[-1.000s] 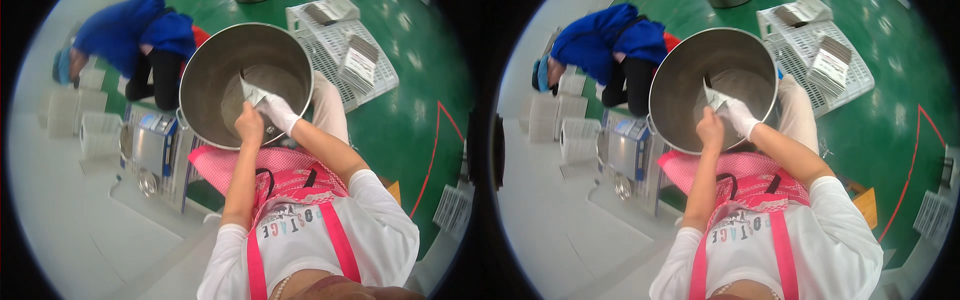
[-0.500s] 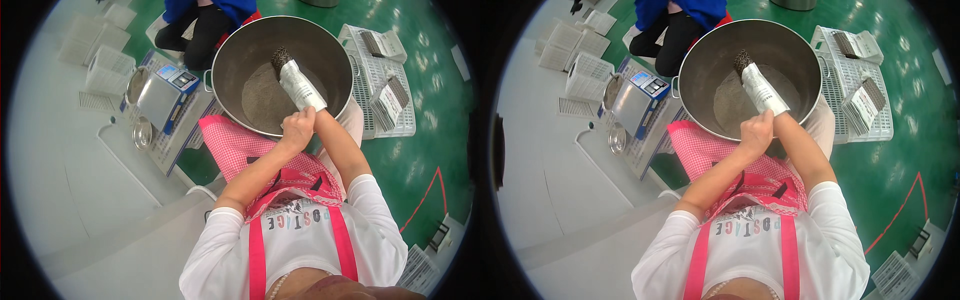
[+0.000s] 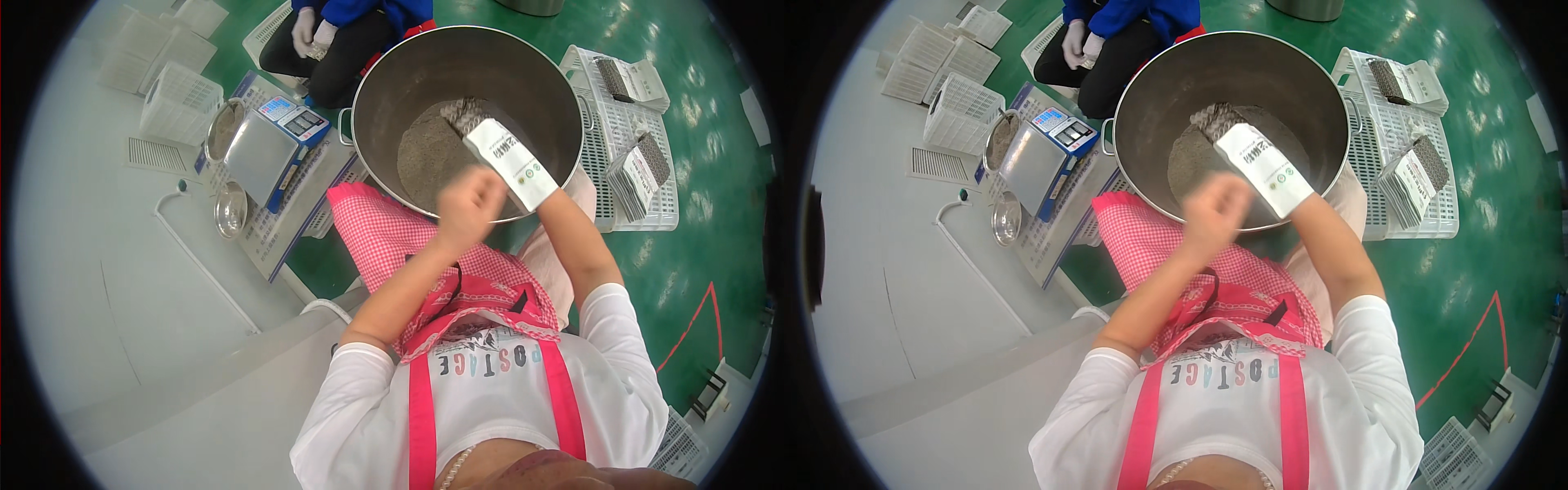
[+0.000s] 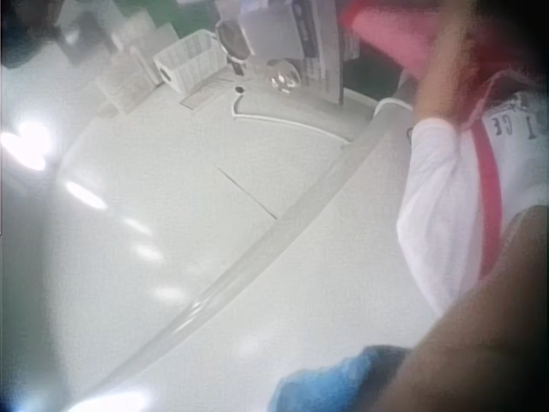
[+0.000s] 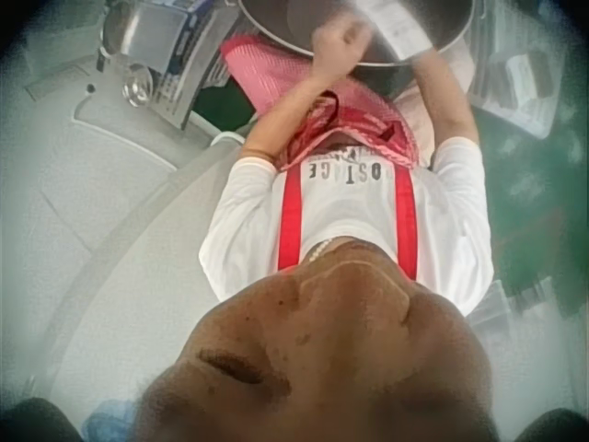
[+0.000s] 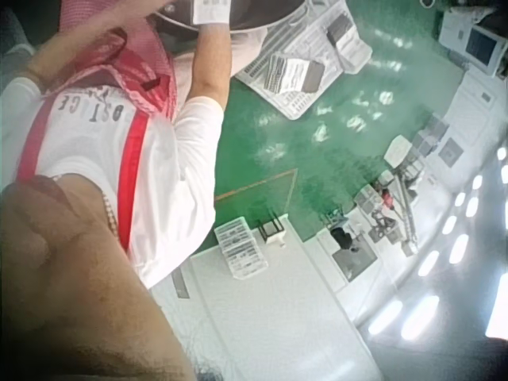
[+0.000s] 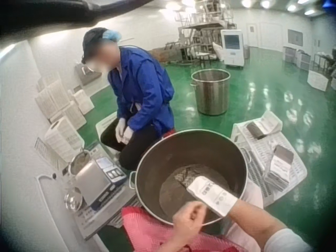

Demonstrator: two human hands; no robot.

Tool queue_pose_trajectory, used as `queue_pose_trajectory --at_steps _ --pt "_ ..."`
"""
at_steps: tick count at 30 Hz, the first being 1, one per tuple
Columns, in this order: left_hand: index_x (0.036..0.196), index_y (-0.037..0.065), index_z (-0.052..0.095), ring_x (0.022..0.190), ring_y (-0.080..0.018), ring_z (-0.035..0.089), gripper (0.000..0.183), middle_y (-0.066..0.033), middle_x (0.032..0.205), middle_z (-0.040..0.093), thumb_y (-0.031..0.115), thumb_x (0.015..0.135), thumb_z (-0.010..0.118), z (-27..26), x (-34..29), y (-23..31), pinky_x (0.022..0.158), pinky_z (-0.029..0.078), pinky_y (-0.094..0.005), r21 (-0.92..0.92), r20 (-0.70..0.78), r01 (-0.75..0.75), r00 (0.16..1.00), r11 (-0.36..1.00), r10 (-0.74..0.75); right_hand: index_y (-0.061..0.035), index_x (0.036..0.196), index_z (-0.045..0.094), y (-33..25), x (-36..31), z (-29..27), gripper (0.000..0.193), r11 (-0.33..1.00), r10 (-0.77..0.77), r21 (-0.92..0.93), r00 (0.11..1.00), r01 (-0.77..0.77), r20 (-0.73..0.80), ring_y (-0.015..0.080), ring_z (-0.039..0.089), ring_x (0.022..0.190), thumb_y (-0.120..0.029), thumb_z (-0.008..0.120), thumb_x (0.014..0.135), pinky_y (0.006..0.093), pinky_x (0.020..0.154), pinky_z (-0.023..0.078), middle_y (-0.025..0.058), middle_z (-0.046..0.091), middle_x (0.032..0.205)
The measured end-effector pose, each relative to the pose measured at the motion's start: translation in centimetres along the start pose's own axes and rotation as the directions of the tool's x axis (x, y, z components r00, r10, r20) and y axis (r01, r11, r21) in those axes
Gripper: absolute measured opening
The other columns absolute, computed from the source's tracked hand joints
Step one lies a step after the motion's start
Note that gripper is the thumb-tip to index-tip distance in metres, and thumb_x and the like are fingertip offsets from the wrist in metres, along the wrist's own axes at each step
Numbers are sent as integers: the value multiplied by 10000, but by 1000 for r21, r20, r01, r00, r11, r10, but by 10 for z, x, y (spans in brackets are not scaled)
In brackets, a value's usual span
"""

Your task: The person scoops a dark granular substance from a large metal pot into small white packets using a metal scoop. The packets are then placed into a white plastic basket. Another person in a blue uniform is visible in the background performing a similar task.

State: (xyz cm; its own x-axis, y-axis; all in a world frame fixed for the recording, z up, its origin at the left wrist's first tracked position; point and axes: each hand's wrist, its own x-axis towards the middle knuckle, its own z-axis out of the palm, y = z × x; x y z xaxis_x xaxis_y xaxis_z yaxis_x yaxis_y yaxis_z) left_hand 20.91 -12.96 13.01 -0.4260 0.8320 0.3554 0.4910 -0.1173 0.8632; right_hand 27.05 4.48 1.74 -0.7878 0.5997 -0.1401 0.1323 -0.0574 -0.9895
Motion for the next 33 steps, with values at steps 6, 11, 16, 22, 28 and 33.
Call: queue_pose_trajectory --at_steps 6,11,16,22,28,33 --pt "877 46 613 702 -95 546 222 -5 736 580 245 972 637 -40 69 -83 648 440 -268 150 25 350 934 925 -357 -50 1265 610 10 -15 7 376 933 -122 -328 988 148 100 221 612 1081 -198 619 920 346 893 497 104 644 1208" --pt "790 85 596 670 -38 469 279 65 701 527 268 1001 604 -34 65 -117 600 372 -251 -439 128 543 827 716 -548 -51 1261 613 14 -23 17 376 830 -192 -489 961 268 201 229 616 1085 -183 625 910 349 892 501 109 647 1208" --pt "825 64 632 670 -52 514 265 41 746 595 261 1000 607 -34 73 -97 626 419 -220 -293 166 595 803 748 -573 -52 1257 617 16 -27 21 377 730 -241 -581 931 360 274 237 619 1089 -167 632 899 353 890 504 113 650 1207" --pt "860 39 658 635 -108 601 242 -16 782 675 252 974 647 -29 80 -145 602 497 -274 -432 305 721 682 541 -665 -54 1252 621 -9 -33 1 379 583 -297 -627 854 517 428 247 624 1094 -148 640 886 357 888 508 119 653 1206" --pt "986 13 667 778 -179 681 218 -93 900 707 225 939 682 -29 92 -168 710 563 -350 -519 357 805 510 288 -782 -55 1247 625 -65 -62 -47 382 518 -262 -677 851 522 456 256 628 1099 -129 649 873 360 887 512 125 657 1205" --pt "973 45 665 798 -201 665 170 -68 908 695 208 929 687 -26 92 -205 731 542 -365 -454 338 830 496 323 -799 -66 1124 697 -123 -77 -42 348 640 -266 -708 951 298 160 348 656 1024 0 695 782 377 897 528 168 702 1065"
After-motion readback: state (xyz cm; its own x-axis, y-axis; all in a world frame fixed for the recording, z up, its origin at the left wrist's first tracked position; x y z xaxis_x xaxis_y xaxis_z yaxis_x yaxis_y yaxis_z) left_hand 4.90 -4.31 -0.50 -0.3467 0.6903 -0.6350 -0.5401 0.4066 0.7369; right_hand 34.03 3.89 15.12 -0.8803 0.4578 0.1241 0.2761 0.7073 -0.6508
